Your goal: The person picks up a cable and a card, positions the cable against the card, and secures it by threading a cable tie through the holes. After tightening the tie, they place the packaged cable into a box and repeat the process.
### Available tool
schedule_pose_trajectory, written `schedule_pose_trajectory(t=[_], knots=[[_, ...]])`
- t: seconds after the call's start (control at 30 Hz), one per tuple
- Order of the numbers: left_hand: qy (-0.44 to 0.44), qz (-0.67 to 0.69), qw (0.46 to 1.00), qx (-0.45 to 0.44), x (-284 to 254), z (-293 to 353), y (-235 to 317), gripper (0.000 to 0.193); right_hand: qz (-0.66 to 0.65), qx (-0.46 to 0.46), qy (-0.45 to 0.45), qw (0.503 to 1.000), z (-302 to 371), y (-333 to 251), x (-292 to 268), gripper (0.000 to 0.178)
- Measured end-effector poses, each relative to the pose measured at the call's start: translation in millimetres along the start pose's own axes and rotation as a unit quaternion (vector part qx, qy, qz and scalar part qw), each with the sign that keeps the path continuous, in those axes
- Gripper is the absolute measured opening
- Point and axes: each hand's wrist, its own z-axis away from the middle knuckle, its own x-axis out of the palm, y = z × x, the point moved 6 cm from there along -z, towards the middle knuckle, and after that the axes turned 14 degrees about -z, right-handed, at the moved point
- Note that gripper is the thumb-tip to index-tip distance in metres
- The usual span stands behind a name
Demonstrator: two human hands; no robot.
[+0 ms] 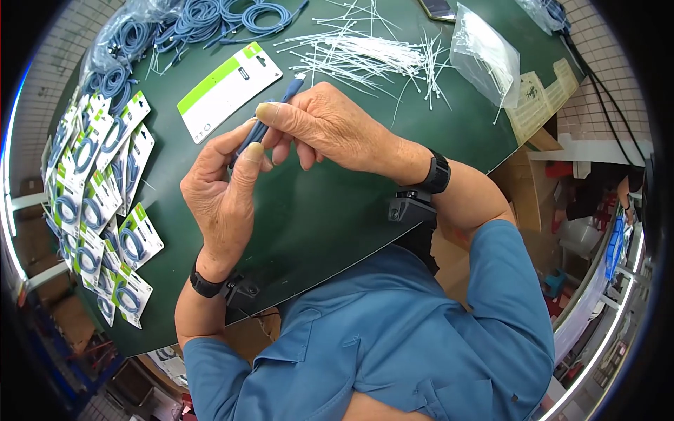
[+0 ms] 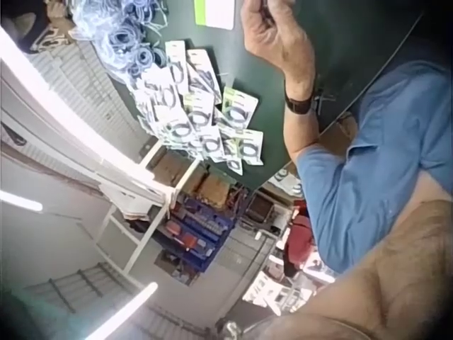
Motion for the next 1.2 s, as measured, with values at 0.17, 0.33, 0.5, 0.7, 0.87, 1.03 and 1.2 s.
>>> schedule_pose_trajectory(t=[0.17, 0.33, 0.5, 0.7, 0.87, 1.03, 1.2], knots=[[-0.005, -0.018, 1.000, 0.016, -1.9, -2.6, -1.8, 0.036, -0.021, -0.068, -0.008, 0.997, -4.2, -1.5, 3.0, 0.051], [0.037, 0.083, 0.996, 0.000, -15.9, -15.3, 6.7, 0.056, -0.059, -0.109, 0.028, 0.992, 0.5, -8.7, 12.6, 0.042], [0.048, 0.301, 0.951, -0.052, -15.4, -20.5, -3.5, 0.069, -0.007, 0.031, -0.171, 0.985, 15.7, 11.6, 53.1, 0.038], [-0.010, 0.404, 0.912, -0.073, -8.4, -12.5, -17.0, 0.060, 0.048, 0.083, -0.267, 0.959, 18.7, 44.9, 78.2, 0.048], [-0.007, 0.373, 0.921, -0.114, -4.0, -14.4, -7.5, 0.035, -0.077, -0.057, -0.109, 0.989, -2.0, 23.4, 41.5, 0.058], [-0.021, 0.377, 0.914, -0.150, 1.1, -11.5, -31.2, 0.033, -0.057, -0.073, 0.024, 0.995, -11.7, 27.6, 11.3, 0.058], [-0.023, 0.367, 0.909, -0.195, -3.0, -16.6, -55.4, 0.043, -0.160, -0.011, 0.014, 0.987, -17.3, 35.5, 8.7, 0.055]])
